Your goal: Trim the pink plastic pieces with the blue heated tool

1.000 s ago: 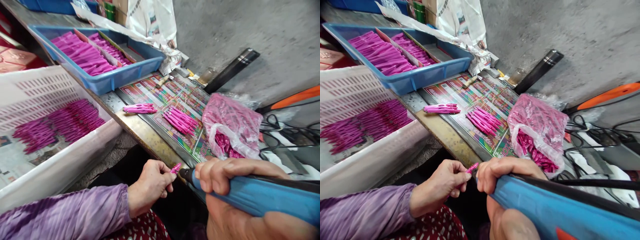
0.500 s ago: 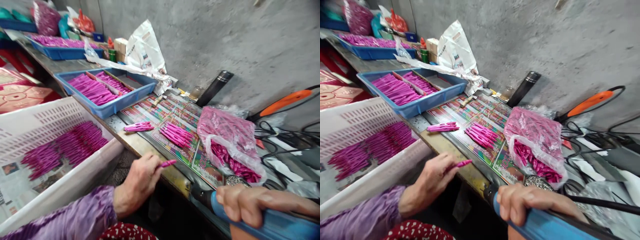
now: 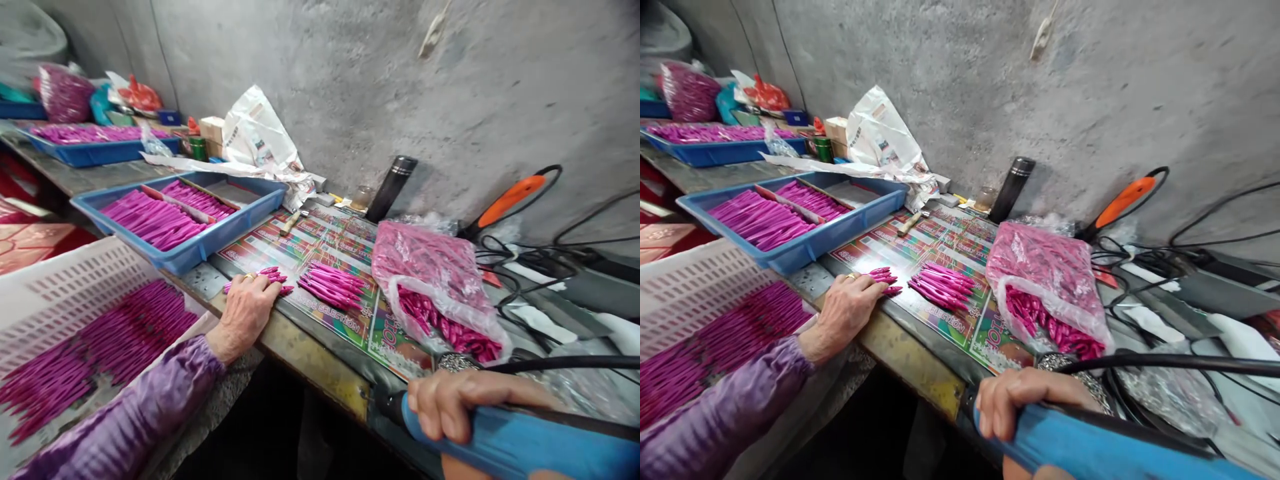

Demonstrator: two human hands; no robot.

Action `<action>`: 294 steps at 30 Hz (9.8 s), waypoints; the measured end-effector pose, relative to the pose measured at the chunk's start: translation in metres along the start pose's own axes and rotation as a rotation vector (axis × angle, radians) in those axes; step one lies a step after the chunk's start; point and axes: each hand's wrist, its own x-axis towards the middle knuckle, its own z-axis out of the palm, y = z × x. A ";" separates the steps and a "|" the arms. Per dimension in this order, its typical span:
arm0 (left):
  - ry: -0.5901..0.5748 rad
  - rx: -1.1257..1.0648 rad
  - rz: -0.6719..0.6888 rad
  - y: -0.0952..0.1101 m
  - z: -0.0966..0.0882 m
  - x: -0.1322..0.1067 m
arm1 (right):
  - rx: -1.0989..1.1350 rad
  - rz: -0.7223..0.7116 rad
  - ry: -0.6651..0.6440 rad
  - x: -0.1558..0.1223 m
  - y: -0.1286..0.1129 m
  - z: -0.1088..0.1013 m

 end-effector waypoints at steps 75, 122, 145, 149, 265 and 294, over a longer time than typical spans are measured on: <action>-0.138 -0.899 0.167 0.075 0.008 0.028 | -0.370 -0.197 0.643 0.044 0.046 -0.038; 0.207 -0.466 0.574 0.105 0.017 -0.033 | -0.068 0.121 0.549 0.014 -0.015 0.018; 0.252 -0.360 0.655 0.103 0.007 -0.028 | -0.094 0.133 0.519 0.012 -0.015 0.006; 0.238 -0.348 0.687 0.102 0.006 -0.027 | -0.106 0.128 0.505 0.013 -0.014 0.000; -0.728 -1.711 -1.116 0.130 -0.031 -0.073 | -0.112 0.071 0.217 -0.006 -0.022 0.042; -0.660 -1.773 -1.237 0.140 -0.029 -0.073 | -0.061 0.155 0.032 0.009 -0.014 0.055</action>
